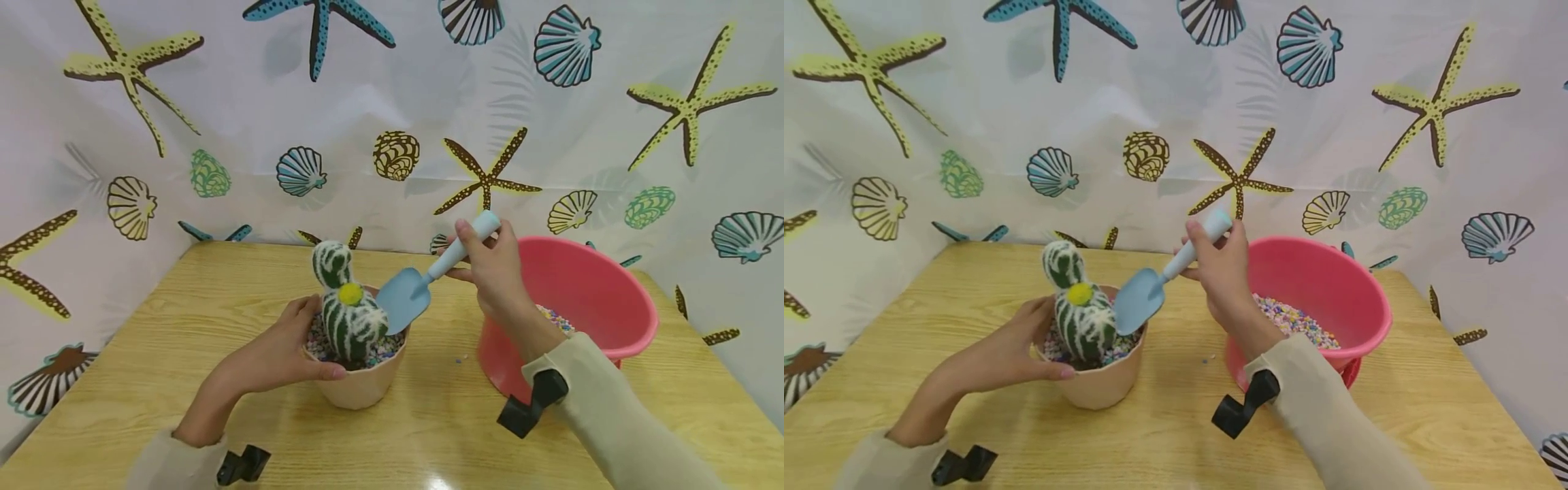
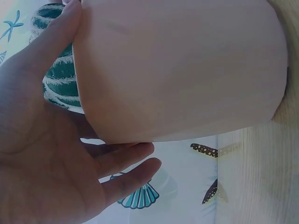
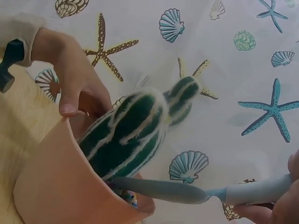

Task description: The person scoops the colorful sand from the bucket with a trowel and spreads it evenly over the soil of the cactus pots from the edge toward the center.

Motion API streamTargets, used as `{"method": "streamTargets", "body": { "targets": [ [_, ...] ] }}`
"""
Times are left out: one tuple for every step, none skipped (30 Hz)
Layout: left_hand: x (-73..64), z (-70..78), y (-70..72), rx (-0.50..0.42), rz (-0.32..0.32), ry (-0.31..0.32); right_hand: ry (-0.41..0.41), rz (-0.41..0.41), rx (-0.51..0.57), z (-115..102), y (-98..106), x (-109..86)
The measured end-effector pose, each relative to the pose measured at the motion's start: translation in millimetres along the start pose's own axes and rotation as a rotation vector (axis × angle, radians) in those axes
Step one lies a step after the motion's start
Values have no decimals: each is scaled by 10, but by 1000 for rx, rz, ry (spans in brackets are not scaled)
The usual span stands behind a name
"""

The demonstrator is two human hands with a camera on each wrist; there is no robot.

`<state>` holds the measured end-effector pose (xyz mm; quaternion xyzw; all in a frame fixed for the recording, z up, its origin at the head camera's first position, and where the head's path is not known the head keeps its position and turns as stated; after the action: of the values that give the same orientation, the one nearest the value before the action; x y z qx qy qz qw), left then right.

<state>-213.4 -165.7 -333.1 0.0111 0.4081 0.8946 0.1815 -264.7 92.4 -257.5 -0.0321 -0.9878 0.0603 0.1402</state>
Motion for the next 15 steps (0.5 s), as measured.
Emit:
{"method": "streamTargets", "body": {
  "targets": [
    [5, 0, -5, -3, -2, -2, 14, 6, -23, 8, 6, -6],
    [9, 0, -9, -4, -2, -4, 35, 13, -42, 11, 15, -6],
    [12, 0, -11, -1, -2, -5, 57, 19, -64, 5, 22, -8],
    [12, 0, -12, 0, -3, -5, 80, 19, -91, -4, 27, -9],
    [12, -1, -12, 4, -1, -6, 104, 13, -110, -20, 28, -11],
    [13, 0, -11, 6, 0, -8, 129, 10, -132, -38, 25, -11],
    [13, 1, -8, 9, 2, -10, 153, 8, -146, -59, 20, -10],
    [14, 2, -5, 13, 5, -12, 176, 6, -155, -82, 15, -7],
    [13, 3, -2, 13, 6, -13, 195, 4, -164, -105, 9, -6],
    [14, 4, 0, 12, 6, -15, 210, 5, -170, -127, 4, -5],
    [12, 3, 2, 9, 2, -15, 221, 10, -164, -147, -1, -4],
    [9, 2, 3, 4, -1, -15, 224, 18, -157, -158, -6, -1],
    [7, 1, 6, 0, -4, -16, 225, 23, -144, -171, -12, 0],
    [4, -1, 9, -6, -8, -17, 222, 24, -137, -178, -19, 0],
    [0, -6, 11, -9, -12, -15, 212, 18, -130, -176, -31, -4]
  ]
}}
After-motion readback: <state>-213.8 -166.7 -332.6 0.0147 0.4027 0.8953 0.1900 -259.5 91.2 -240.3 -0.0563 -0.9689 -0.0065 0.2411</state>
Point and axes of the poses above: each hand's wrist, its own x-axis towards the middle knuckle, its own y-axis out of the back of the hand, z = x × y, the point moved 5 cm from there along x, towards the middle knuckle, and after that the axes turned 8 degrees about y, right-handed, at the moved point
